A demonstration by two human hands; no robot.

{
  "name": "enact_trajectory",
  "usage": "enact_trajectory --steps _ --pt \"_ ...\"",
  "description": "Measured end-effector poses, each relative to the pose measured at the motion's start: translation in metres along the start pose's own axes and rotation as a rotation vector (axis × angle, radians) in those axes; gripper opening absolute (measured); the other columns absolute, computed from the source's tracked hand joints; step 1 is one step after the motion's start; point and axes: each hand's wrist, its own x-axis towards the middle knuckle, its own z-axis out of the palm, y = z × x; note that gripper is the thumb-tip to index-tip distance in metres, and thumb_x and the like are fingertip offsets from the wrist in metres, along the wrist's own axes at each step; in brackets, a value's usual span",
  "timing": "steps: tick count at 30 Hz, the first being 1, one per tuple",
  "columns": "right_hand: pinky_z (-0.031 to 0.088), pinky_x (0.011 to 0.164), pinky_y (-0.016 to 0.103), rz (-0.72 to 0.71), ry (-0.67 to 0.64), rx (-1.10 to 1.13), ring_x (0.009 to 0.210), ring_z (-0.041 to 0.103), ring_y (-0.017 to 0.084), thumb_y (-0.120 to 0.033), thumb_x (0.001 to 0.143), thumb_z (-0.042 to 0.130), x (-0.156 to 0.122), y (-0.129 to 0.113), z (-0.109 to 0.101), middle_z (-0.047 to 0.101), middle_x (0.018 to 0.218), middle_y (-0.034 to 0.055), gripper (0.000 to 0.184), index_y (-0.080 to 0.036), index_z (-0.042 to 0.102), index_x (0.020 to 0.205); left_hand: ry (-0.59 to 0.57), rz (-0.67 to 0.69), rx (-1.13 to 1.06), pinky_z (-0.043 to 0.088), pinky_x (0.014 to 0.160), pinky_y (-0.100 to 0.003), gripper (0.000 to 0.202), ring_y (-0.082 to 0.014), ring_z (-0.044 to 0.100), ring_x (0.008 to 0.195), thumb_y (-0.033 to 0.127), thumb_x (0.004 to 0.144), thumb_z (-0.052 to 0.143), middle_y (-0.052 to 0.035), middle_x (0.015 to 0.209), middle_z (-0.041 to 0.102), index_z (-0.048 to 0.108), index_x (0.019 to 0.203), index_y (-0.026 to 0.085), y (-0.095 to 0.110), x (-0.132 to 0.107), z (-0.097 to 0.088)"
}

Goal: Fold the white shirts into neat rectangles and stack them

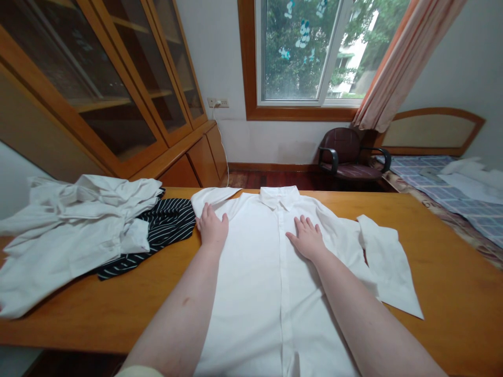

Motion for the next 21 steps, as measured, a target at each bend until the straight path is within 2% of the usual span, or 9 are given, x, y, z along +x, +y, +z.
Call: enact_trajectory --steps 2,3,6,8,13,16,18,21 --pt "0.007 0.112 0.048 0.003 -0.005 -0.002 0.142 0.01 0.027 -0.058 0.089 0.03 0.0002 -0.0001 0.0001 0.014 0.156 0.0096 0.074 -0.015 0.022 0.148 0.081 0.007 -0.054 0.021 0.113 -0.047 0.048 -0.028 0.043 0.127 0.027 0.085 0.048 -0.0152 0.136 0.05 0.049 0.13 0.011 -0.0005 0.0007 -0.0067" --pt "0.007 0.112 0.048 0.004 -0.006 -0.004 0.142 0.01 0.027 -0.058 0.089 0.031 0.0002 -0.0003 0.0 0.014 0.156 0.0097 0.074 -0.015 0.022 0.149 0.083 0.015 -0.07 0.026 0.111 -0.045 0.042 -0.0268 0.047 0.123 0.025 0.085 0.047 -0.0141 0.13 0.055 0.054 0.125 0.013 -0.0012 0.0014 -0.0089" --pt "0.007 0.112 0.049 0.006 -0.012 -0.007 0.142 0.009 0.027 -0.058 0.089 0.03 -0.0002 -0.0012 -0.0012 0.014 0.156 0.0097 0.073 -0.015 0.022 0.149 -0.062 0.061 -0.083 0.04 0.1 -0.036 0.031 -0.0239 0.058 0.108 0.017 0.084 0.044 -0.0105 0.111 0.065 0.065 0.106 0.017 -0.0034 0.0037 -0.0104" --pt "0.007 0.112 0.048 0.01 -0.021 -0.012 0.142 0.009 0.027 -0.057 0.089 0.03 -0.0006 -0.0018 -0.0021 0.013 0.156 0.0098 0.073 -0.015 0.022 0.149 -0.166 0.084 -0.068 0.045 0.092 -0.034 0.03 -0.0236 0.061 0.101 0.013 0.081 0.043 -0.0097 0.105 0.066 0.066 0.1 0.018 -0.0032 0.0043 -0.0088" --pt "0.007 0.112 0.048 0.012 -0.038 -0.026 0.143 0.007 0.026 -0.058 0.09 0.028 -0.0013 -0.0023 -0.0037 0.011 0.157 0.0092 0.073 -0.016 0.019 0.149 -0.215 0.09 -0.04 0.046 0.089 -0.034 0.041 -0.0252 0.06 0.104 0.012 0.08 0.041 -0.0126 0.114 0.063 0.057 0.117 0.016 0.0013 0.0016 -0.0055" --pt "0.006 0.112 0.048 0.011 -0.033 -0.018 0.143 0.007 0.026 -0.058 0.09 0.028 -0.0016 -0.0023 -0.0044 0.012 0.156 0.0094 0.073 -0.015 0.02 0.149 -0.243 0.082 0.011 0.046 0.088 -0.037 0.045 -0.0288 0.059 0.105 0.025 0.082 0.045 -0.0145 0.117 0.063 0.053 0.125 0.015 0.0017 0.0009 -0.0061" --pt "0.006 0.112 0.048 0.011 -0.025 -0.007 0.143 0.007 0.026 -0.057 0.09 0.029 -0.0019 -0.0024 -0.0049 0.013 0.156 0.0095 0.073 -0.015 0.021 0.149 -0.28 0.081 0.062 0.046 0.087 -0.039 0.047 -0.0306 0.06 0.105 0.032 0.082 0.048 -0.0144 0.116 0.064 0.055 0.125 0.016 0.0006 0.0014 -0.0069" --pt "0.007 0.112 0.048 0.01 -0.023 -0.002 0.143 0.008 0.027 -0.057 0.09 0.03 -0.0026 -0.0027 -0.0054 0.014 0.156 0.0096 0.073 -0.015 0.021 0.149 -0.341 0.067 0.115 0.046 0.086 -0.037 0.042 -0.0296 0.06 0.105 0.031 0.082 0.048 -0.012 0.115 0.066 0.061 0.12 0.019 -0.001 0.0024 -0.0083"
